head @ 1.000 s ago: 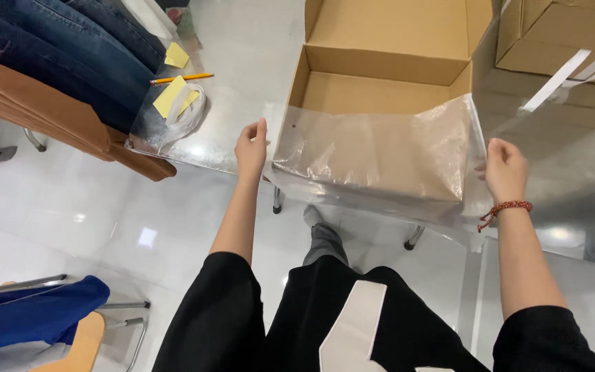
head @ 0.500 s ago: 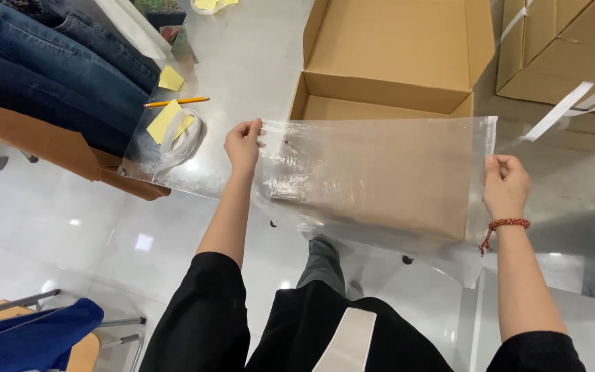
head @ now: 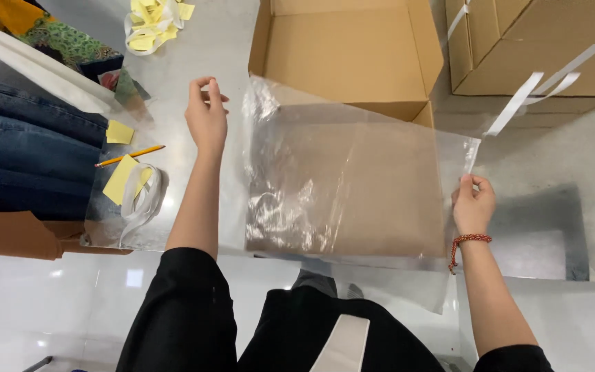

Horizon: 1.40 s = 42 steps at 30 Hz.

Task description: The person unties a ribbon on a cardboard box, opens it, and removes a plastic-wrapped brown garment. They unwrap the garment, unfold it, and hang it on a green hanger on a clothing rack.

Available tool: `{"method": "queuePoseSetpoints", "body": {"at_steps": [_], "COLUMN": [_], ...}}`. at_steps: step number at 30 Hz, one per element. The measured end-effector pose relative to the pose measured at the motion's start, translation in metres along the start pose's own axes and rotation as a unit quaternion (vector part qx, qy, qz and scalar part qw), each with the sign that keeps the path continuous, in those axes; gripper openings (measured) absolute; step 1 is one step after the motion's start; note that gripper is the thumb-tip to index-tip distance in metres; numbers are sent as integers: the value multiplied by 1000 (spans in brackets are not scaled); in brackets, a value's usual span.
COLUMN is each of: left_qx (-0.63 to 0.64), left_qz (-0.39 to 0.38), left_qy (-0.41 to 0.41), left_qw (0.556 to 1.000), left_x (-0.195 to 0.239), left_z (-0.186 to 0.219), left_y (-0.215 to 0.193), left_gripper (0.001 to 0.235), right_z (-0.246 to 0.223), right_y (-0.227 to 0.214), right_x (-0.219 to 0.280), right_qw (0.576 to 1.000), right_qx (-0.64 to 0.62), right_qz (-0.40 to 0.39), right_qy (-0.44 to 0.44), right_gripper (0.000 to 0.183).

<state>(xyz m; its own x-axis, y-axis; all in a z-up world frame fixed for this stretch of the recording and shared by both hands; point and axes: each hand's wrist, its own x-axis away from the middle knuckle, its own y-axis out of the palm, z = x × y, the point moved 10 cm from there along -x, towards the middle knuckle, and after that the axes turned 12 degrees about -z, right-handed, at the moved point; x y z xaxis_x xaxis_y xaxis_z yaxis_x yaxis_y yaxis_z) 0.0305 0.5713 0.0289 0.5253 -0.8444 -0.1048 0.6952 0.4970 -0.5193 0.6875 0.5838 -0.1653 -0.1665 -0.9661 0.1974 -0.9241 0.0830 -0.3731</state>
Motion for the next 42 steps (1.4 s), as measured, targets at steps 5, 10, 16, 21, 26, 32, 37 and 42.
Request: {"method": "queuePoseSetpoints", "body": {"at_steps": [5,10,16,21,26,32,37,42], "left_qx": [8,93,158,235,205,219,220,216], "left_qz": [-31,-24,-43,-171,-353,-297,-274,-213], "left_qy": [26,-111,-149,-198,-178,-189,-190,-210], "left_qw": [999,989,975,936,895,910,917,930], "left_x": [72,241,398,473,524,547,562,563], "left_z": [-21,-62,-86,-66,-26,-16,11,7], "left_y": [-15,-25,32,129,204,199,185,195], "left_gripper": [17,34,45,43,35,40,38,38], "right_z": [21,67,28,20,13,-17,1,27], "right_y": [-14,-6,-16,-8,8,17,39,59], "right_x": [30,52,168,224,270,322,341,330], "right_qw": [998,984,965,961,952,940,915,894], "right_qx": [-3,-148,-201,-185,-180,-159,-76,-77], "right_qz": [16,-79,-143,-194,-236,-289,-388,-441], "right_qy": [58,66,88,74,72,89,77,30], "right_gripper": [21,30,25,20,19,18,26,35]}}
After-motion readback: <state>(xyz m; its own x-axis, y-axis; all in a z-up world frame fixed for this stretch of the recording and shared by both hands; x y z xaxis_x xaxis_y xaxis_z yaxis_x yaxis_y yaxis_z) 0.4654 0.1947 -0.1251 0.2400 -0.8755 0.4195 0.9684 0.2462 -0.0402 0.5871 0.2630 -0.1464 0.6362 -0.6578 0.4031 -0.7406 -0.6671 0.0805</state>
